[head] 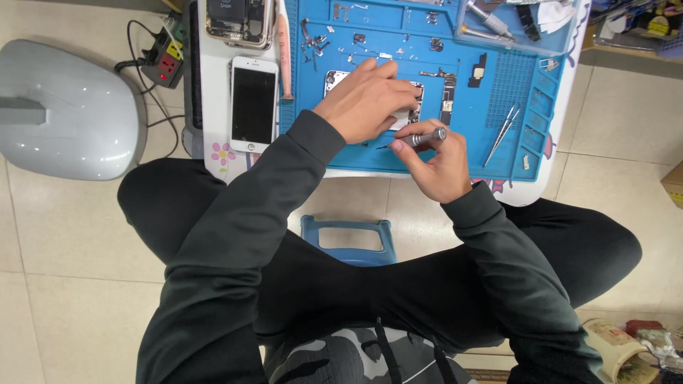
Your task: The person is repairing a mobile phone, assembling internal components on a repair bench.
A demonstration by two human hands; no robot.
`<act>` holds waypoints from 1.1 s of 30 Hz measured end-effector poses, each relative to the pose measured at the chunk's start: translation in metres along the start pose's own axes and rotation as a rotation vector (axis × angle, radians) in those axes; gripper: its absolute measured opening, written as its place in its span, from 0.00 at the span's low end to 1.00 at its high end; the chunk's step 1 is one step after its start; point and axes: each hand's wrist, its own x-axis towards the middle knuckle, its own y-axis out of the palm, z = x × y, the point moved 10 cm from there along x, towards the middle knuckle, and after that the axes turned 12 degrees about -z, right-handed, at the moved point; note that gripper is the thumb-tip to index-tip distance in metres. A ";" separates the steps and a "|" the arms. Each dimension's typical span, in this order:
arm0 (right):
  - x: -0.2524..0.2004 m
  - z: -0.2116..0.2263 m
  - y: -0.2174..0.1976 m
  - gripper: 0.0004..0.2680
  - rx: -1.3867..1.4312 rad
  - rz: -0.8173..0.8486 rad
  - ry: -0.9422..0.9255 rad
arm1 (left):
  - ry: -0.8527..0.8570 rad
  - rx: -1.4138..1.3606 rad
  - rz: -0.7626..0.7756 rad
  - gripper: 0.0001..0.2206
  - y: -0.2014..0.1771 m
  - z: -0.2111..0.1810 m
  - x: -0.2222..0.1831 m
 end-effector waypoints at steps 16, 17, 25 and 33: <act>0.009 0.027 0.039 0.08 -0.083 0.086 -0.178 | -0.064 -0.079 0.070 0.04 0.005 0.014 0.005; 0.009 0.026 0.041 0.08 -0.100 0.099 -0.182 | -0.060 -0.072 0.065 0.04 0.006 0.015 0.006; 0.011 0.014 0.044 0.10 -0.161 0.127 -0.166 | -0.049 -0.059 0.058 0.05 0.010 0.018 0.008; 0.022 0.022 0.009 0.05 0.065 0.066 -0.131 | -0.054 -0.090 0.037 0.06 0.000 0.009 0.008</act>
